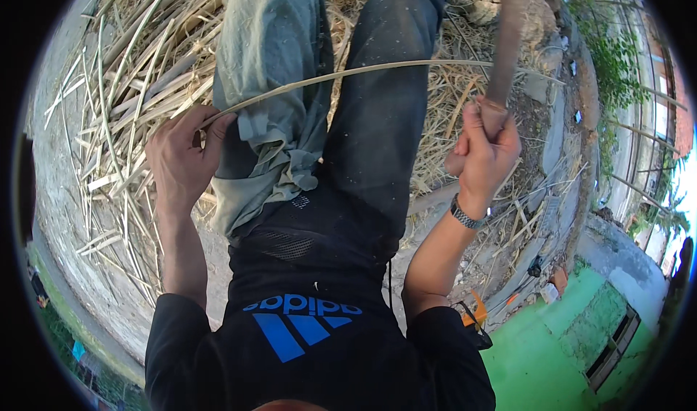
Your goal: The person uses a large blade to shave and smooth a thin strip of wood while holding it by hand and supporting it on their leg.
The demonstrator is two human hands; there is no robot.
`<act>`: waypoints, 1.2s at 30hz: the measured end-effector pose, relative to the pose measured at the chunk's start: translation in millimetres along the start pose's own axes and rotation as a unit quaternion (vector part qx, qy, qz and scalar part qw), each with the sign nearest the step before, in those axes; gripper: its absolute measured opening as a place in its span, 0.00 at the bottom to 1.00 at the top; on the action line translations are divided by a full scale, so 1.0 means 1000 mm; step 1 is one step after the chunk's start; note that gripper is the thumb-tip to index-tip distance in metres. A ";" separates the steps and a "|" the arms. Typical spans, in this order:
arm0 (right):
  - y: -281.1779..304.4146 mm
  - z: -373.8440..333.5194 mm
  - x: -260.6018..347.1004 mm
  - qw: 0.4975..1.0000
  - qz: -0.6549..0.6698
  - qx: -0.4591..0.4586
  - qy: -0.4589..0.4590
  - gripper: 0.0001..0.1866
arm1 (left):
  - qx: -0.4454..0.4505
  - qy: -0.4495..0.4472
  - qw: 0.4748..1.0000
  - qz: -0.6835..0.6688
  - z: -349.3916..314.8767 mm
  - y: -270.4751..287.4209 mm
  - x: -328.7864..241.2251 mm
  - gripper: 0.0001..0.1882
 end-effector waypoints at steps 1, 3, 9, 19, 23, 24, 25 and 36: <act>0.000 -0.001 0.000 0.999 -0.048 0.009 0.001 0.12 | -0.002 -0.007 1.000 -0.005 0.005 0.001 -0.005 0.14; 0.011 0.000 -0.021 0.998 -0.068 -0.004 0.015 0.14 | -0.023 -0.044 0.999 0.014 0.015 0.002 -0.012 0.11; 0.052 0.018 -0.073 0.992 -0.007 -0.108 -0.069 0.25 | -0.005 -0.129 0.992 0.006 0.031 -0.004 0.022 0.09; 0.112 0.078 -0.124 0.958 0.014 -0.268 -0.102 0.20 | 0.071 -0.092 0.993 -0.029 0.056 -0.009 0.026 0.10; 0.054 0.049 -0.132 0.970 -0.227 -0.091 0.008 0.25 | 0.088 -0.130 0.988 -0.013 0.059 -0.009 0.021 0.12; 0.057 0.044 -0.129 0.970 -0.224 -0.094 0.006 0.25 | 0.069 -0.134 0.989 0.010 0.057 -0.004 0.029 0.12; 0.059 0.039 -0.120 0.970 -0.227 -0.089 0.007 0.26 | 0.050 -0.136 0.989 0.034 0.056 0.000 0.035 0.12; 0.100 0.112 -0.138 0.970 -0.098 -0.203 -0.094 0.28 | -0.005 -0.251 0.966 0.059 0.060 -0.023 0.041 0.12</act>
Point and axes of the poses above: each hand's wrist, its own z-axis towards the middle knuckle, its own y-axis out of the back of the hand, x = y × z, the point moved 5 cm from there along z, towards the middle knuckle, and after that the axes turned 7 degrees about y, right-handed, at the moved point
